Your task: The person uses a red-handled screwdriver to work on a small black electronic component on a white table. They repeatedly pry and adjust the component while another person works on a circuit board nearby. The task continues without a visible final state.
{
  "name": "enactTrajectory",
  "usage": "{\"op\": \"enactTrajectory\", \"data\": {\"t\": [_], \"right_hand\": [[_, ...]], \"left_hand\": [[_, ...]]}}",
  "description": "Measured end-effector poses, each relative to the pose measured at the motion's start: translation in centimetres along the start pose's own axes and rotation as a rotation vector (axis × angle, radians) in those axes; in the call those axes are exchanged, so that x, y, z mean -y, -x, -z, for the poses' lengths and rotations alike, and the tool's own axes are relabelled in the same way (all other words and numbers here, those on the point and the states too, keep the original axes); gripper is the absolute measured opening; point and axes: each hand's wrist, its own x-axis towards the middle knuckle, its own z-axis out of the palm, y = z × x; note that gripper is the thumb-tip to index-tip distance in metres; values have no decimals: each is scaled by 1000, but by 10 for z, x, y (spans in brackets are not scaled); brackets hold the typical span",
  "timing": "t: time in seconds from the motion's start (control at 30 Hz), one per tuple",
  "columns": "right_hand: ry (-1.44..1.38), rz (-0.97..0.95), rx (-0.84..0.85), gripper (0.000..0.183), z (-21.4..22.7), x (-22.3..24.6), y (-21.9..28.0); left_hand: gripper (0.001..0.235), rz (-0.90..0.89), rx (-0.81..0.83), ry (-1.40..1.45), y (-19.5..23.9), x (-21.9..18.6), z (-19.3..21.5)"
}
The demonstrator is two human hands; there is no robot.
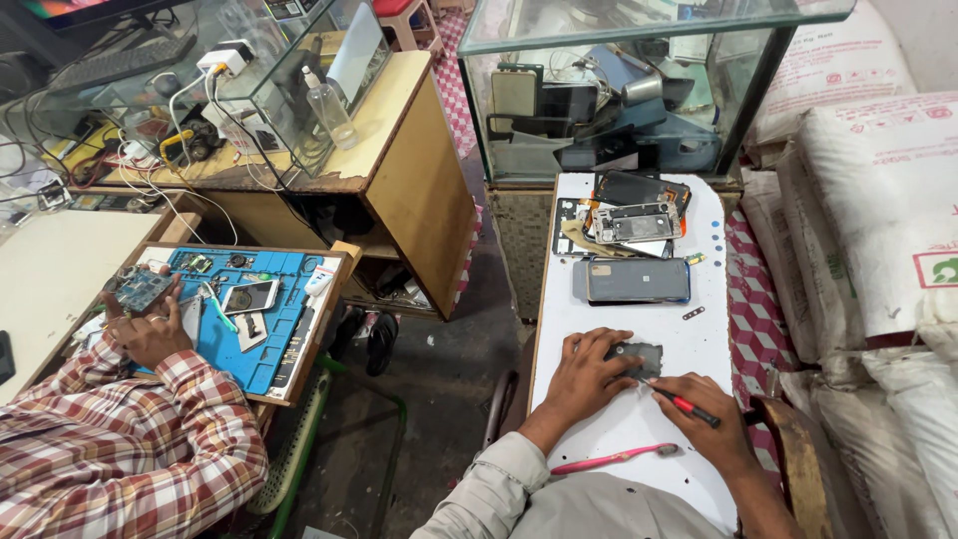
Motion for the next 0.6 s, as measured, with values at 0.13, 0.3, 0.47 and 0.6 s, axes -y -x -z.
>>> {"op": "enactTrajectory", "data": {"t": [0.13,0.3,0.47,0.6], "right_hand": [[-25,87,23,26,1,0,-1],[-54,90,74,25,2,-3,0],[-73,134,76,25,2,-6,1],[21,297,55,23,0,-12,1]], "left_hand": [[27,-43,-14,49,4,3,0],[18,-84,-22,99,7,6,-2],[14,-116,-39,101,9,6,0],[13,-121,-58,100,9,5,0]]}}
